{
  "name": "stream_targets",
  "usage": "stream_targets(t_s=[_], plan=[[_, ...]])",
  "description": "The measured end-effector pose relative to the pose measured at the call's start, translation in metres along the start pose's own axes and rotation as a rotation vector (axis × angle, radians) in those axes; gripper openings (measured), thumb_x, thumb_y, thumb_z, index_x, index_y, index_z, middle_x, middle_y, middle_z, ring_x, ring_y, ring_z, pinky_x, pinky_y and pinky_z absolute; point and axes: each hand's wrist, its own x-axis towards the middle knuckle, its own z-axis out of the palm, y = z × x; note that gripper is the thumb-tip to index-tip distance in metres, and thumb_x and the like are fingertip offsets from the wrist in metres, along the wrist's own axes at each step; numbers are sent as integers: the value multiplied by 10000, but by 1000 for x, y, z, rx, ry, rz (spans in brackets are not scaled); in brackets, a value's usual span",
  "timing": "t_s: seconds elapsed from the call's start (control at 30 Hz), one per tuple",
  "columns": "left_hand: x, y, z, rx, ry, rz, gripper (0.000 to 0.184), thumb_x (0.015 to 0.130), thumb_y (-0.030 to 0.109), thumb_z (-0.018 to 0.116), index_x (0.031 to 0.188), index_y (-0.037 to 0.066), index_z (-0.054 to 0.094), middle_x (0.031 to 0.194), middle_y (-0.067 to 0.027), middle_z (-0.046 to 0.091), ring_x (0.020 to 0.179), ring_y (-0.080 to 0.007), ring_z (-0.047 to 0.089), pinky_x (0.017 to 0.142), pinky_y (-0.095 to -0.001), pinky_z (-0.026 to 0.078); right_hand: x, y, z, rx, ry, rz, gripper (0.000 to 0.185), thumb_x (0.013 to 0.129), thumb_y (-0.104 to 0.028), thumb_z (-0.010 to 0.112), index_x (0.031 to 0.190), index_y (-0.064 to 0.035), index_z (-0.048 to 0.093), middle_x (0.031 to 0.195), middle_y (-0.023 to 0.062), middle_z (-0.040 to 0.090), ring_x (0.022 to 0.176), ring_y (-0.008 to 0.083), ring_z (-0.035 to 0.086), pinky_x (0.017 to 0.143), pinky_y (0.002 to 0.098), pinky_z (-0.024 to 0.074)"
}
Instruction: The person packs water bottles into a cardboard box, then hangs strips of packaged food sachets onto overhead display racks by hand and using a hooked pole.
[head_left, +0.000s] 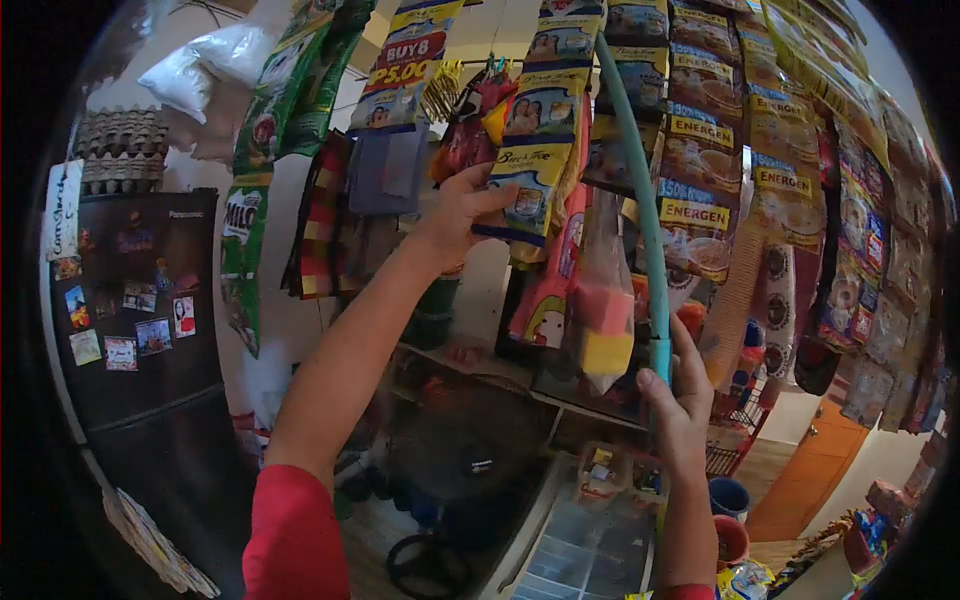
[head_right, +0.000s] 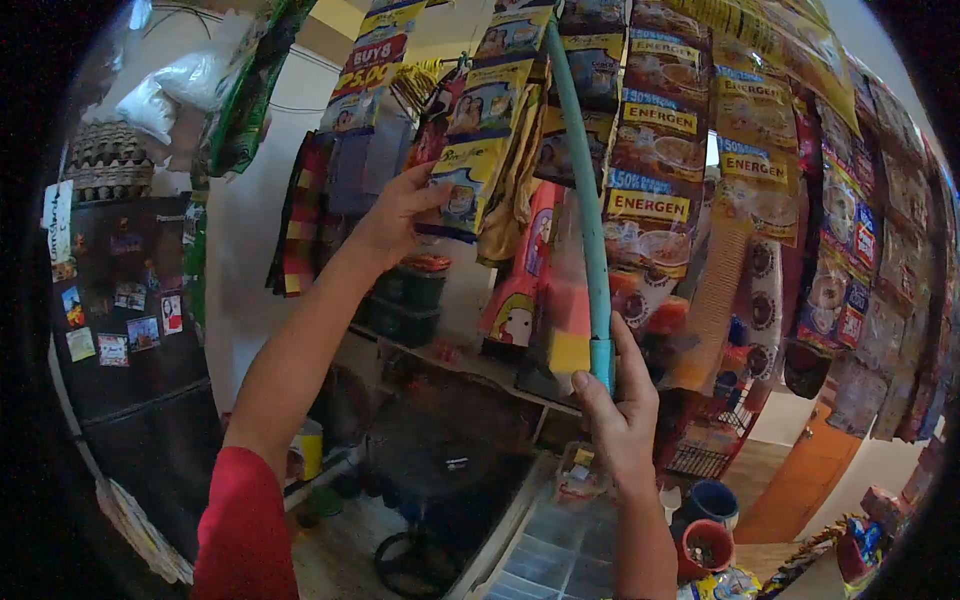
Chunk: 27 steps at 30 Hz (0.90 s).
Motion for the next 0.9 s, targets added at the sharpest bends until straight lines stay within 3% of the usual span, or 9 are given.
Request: stream_targets(t_s=[0.1,0.27,0.37,0.43,0.47,0.57,0.63,0.73,0.9], plan=[[-2,5,-5,-28,-16,18,430,851,197,593,1210,12,447,1035,-64,613,873,-162,633,715,-316,522,0,14,-3,-190,39,-150,589,825,-45,565,1363,3,331,1067,52,551,869,119,539,806,256,445],[-7,7,-15,21,-58,139,436,832,213,621,1204,54,459,1097,-66,580,972,-170,590,784,-308,490,-32,-5,14,-296,111,-157,581,817,7,560,1355,14,340,1105,98,558,871,117,529,808,243,431],[1,8,-29,186,287,9,446,788,197,654,1202,127,502,1221,-99,495,1123,-230,499,839,-340,464,-21,6,22,-322,14,-220,587,811,2,571,1354,-2,348,1150,118,548,921,131,536,821,245,425],[9,5,-50,1056,577,175,477,743,198,680,1197,188,532,1303,-126,400,1200,-300,410,875,-381,451,2,0,40,-351,-66,-293,581,819,-28,574,1354,-7,349,1165,118,542,959,146,542,839,248,421],[12,2,-62,1492,711,262,496,721,199,693,1195,218,548,1345,-140,353,1239,-335,365,893,-401,444,16,0,47,-318,-102,-258,573,824,-51,575,1350,-7,354,1126,116,557,916,147,559,799,247,437],[25,-2,-98,1855,776,358,550,647,227,733,1170,293,575,1410,-159,231,1287,-423,239,940,-491,404,57,-10,68,-81,-227,-90,552,837,-114,575,1338,-15,367,983,100,589,744,142,580,651,240,464],[31,0,-109,1793,801,287,584,631,242,745,1185,291,565,1430,-148,194,1294,-446,211,940,-538,388,76,-25,84,261,-357,123,539,843,-150,572,1329,-28,374,852,81,592,573,128,557,512,233,452],[40,3,-122,1725,746,119,587,630,256,739,1189,289,563,1452,-140,158,1307,-462,173,929,-583,376,102,-26,116,557,-482,190,522,846,-174,576,1316,-59,381,702,48,533,409,102,443,367,239,354],[41,-2,-127,1832,647,191,538,693,215,674,1203,132,524,1471,-125,121,1304,-433,227,875,-571,405,162,-14,191,844,-671,263,502,872,-235,557,1312,-94,361,691,44,518,396,109,429,358,233,343]])
